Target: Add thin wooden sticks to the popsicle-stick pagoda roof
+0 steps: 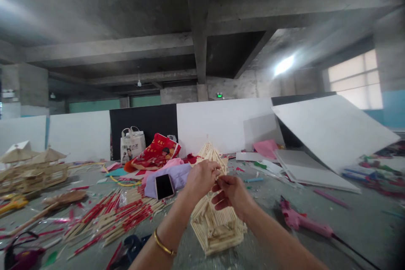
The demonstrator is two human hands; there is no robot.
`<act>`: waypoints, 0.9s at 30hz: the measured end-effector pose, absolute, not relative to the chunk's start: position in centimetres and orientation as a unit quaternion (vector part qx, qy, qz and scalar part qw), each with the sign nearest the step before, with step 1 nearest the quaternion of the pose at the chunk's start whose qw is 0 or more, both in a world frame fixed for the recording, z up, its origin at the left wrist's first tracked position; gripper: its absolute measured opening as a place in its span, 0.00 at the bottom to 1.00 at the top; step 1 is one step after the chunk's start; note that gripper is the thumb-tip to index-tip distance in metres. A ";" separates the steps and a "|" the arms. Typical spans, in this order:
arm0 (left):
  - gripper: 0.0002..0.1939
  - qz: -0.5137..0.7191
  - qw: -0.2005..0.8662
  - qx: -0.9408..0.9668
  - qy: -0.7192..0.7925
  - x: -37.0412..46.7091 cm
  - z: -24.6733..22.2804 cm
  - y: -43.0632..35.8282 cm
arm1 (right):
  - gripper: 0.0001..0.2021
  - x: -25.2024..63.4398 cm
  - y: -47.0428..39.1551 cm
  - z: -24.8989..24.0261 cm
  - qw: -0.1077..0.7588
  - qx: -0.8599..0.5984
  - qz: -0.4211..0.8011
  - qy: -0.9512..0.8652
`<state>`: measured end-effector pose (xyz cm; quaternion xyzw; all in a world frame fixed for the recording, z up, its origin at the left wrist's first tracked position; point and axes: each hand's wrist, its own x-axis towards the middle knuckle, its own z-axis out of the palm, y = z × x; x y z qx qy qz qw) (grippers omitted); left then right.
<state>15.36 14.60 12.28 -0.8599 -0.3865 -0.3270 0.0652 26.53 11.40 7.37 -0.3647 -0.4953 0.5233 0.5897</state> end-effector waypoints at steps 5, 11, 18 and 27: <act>0.12 -0.332 0.067 -0.859 -0.384 15.3 12.1 14.7 | 0.07 26.6 11.5 7.2 0.587 -0.362 0.527 -0.497; 0.13 -0.339 0.072 -0.858 -0.379 15.1 12.0 14.8 | 0.06 26.7 11.5 7.2 0.581 -0.363 0.532 -0.497; 0.12 -0.342 0.074 -0.858 -0.377 15.2 12.0 14.9 | 0.06 26.6 11.4 7.2 0.585 -0.363 0.530 -0.495; 0.13 -0.344 0.078 -0.855 -0.379 15.2 11.9 14.9 | 0.06 26.5 11.4 7.0 0.598 -0.360 0.521 -0.491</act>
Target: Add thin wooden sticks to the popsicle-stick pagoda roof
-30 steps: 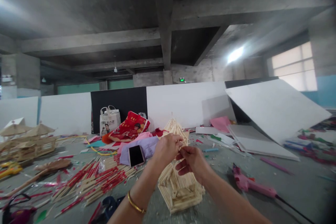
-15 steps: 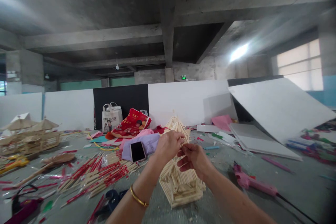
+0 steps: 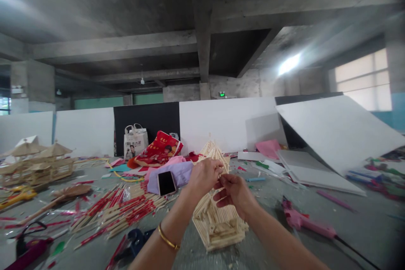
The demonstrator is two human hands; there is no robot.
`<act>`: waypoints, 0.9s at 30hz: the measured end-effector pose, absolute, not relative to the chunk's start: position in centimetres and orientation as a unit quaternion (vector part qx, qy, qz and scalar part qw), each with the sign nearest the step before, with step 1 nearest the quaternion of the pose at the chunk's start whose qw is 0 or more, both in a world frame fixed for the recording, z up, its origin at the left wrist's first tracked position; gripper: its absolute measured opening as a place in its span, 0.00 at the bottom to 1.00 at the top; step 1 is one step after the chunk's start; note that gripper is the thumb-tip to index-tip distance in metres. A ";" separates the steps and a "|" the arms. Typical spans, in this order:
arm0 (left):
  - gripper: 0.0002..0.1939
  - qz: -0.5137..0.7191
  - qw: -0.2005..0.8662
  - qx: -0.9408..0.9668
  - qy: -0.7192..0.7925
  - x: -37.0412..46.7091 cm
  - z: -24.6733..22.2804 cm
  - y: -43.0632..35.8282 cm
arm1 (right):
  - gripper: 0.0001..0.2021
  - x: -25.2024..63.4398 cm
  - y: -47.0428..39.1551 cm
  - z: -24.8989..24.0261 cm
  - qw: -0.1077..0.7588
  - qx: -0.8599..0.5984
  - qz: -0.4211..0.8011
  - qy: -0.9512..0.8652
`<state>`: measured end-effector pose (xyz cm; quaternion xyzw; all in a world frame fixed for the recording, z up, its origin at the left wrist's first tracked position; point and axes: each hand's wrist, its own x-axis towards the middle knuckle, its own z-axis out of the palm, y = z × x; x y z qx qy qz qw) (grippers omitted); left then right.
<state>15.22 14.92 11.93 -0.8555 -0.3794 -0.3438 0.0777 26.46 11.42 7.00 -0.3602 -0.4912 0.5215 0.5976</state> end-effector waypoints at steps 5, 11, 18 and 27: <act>0.13 -0.343 0.077 -0.856 -0.379 15.2 11.9 14.9 | 0.06 26.4 11.4 7.1 0.598 -0.358 0.522 -0.492; 0.13 -0.341 0.072 -0.855 -0.383 15.2 11.9 14.8 | 0.06 26.4 11.6 7.0 0.599 -0.361 0.520 -0.490; 0.13 -0.333 0.059 -0.856 -0.391 15.3 12.1 14.7 | 0.07 26.4 11.7 6.9 0.600 -0.361 0.516 -0.492; 0.13 -0.340 0.053 -0.854 -0.391 15.3 12.0 14.5 | 0.08 26.4 11.3 7.1 0.598 -0.360 0.515 -0.498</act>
